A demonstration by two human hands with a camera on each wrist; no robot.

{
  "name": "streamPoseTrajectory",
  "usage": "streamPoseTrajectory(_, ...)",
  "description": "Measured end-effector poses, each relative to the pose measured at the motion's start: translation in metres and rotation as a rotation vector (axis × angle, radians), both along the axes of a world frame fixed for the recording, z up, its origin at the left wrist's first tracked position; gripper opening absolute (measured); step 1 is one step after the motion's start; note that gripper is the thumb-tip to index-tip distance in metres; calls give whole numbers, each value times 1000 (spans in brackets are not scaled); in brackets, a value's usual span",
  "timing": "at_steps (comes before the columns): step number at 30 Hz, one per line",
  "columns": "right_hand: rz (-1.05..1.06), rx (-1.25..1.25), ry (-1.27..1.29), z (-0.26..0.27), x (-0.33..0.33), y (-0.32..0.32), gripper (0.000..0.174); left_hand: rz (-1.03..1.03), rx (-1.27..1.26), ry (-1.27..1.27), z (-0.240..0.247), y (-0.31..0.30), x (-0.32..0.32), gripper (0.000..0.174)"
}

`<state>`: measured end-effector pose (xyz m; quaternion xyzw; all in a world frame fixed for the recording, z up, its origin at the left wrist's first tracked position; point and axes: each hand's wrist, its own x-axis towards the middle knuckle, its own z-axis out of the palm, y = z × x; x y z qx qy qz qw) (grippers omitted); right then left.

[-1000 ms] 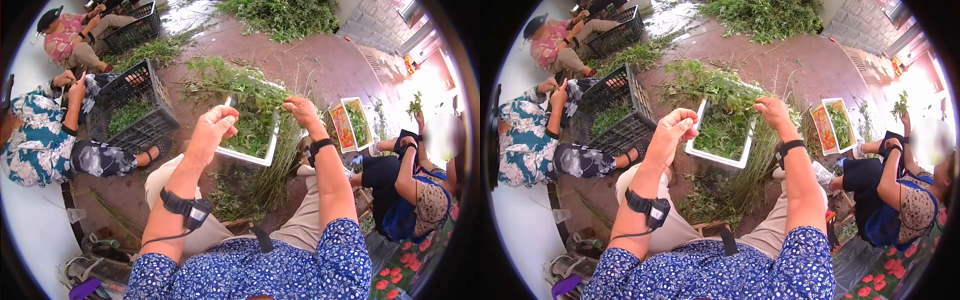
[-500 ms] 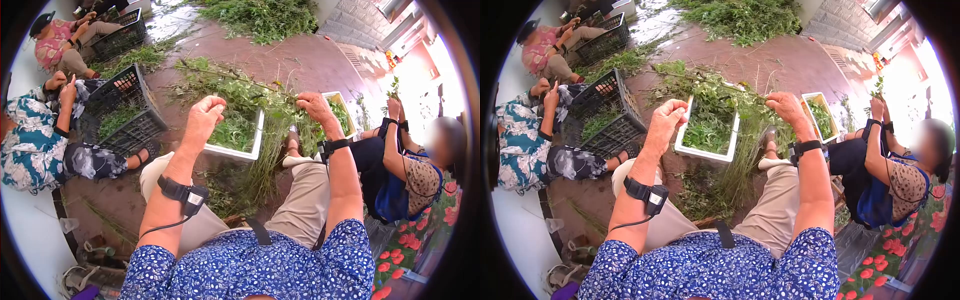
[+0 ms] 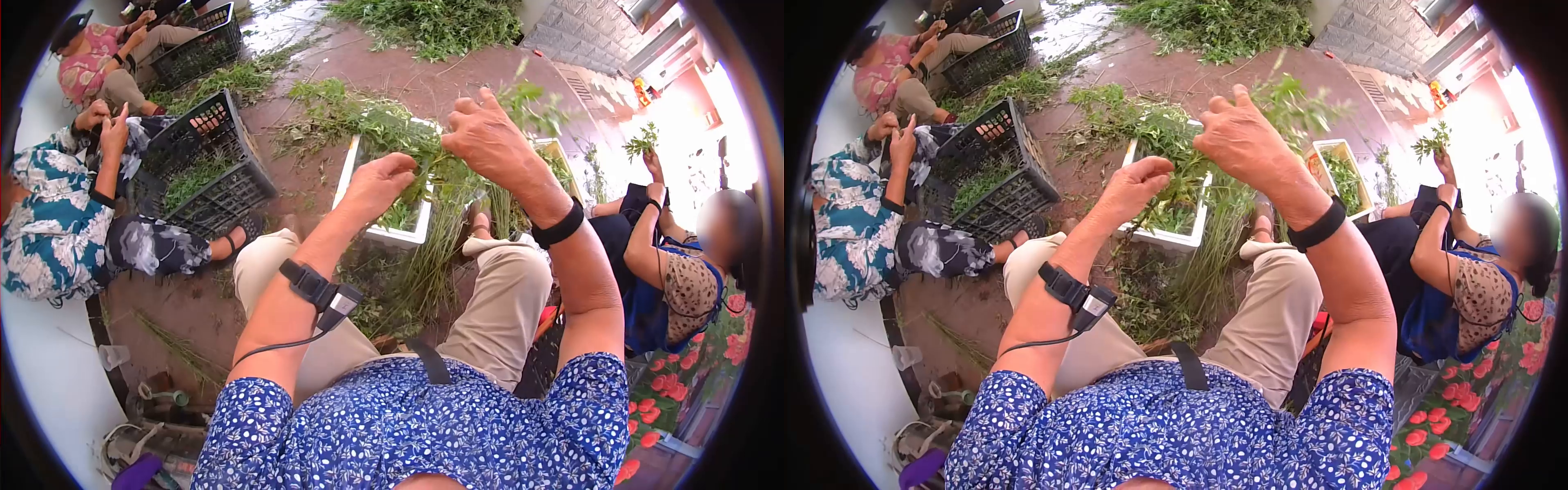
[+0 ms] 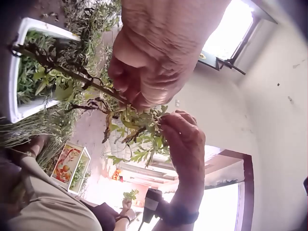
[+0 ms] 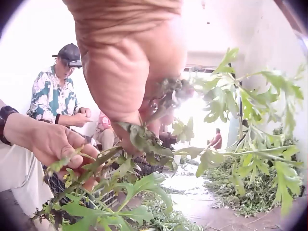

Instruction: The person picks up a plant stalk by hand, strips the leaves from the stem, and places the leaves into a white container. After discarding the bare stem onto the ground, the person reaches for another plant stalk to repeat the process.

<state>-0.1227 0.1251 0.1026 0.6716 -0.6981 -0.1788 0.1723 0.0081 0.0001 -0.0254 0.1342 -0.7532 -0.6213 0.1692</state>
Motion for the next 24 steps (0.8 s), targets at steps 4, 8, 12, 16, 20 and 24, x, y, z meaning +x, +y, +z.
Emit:
streamPoseTrajectory(4,59,-21,2,-10,7,-18,10,-244,1,-161,-6,-5,-5,21)
streamPoseTrajectory(8,272,-361,-10,1,18,-26,15,-182,389,-90,11,-9,-1,18)
streamPoseTrajectory(12,12,-642,-484,-10,19,-4,11,-43,620,28,13,-31,4,15)
streamPoseTrajectory(16,-287,-542,-1327,-48,29,14,12,26,697,43,12,-41,5,13)
streamPoseTrajectory(20,-388,-562,-1641,-85,39,4,33,42,822,92,22,-37,7,11)
streamPoseTrajectory(24,-399,-686,-1672,-89,45,-13,38,6,847,86,18,-39,6,11)
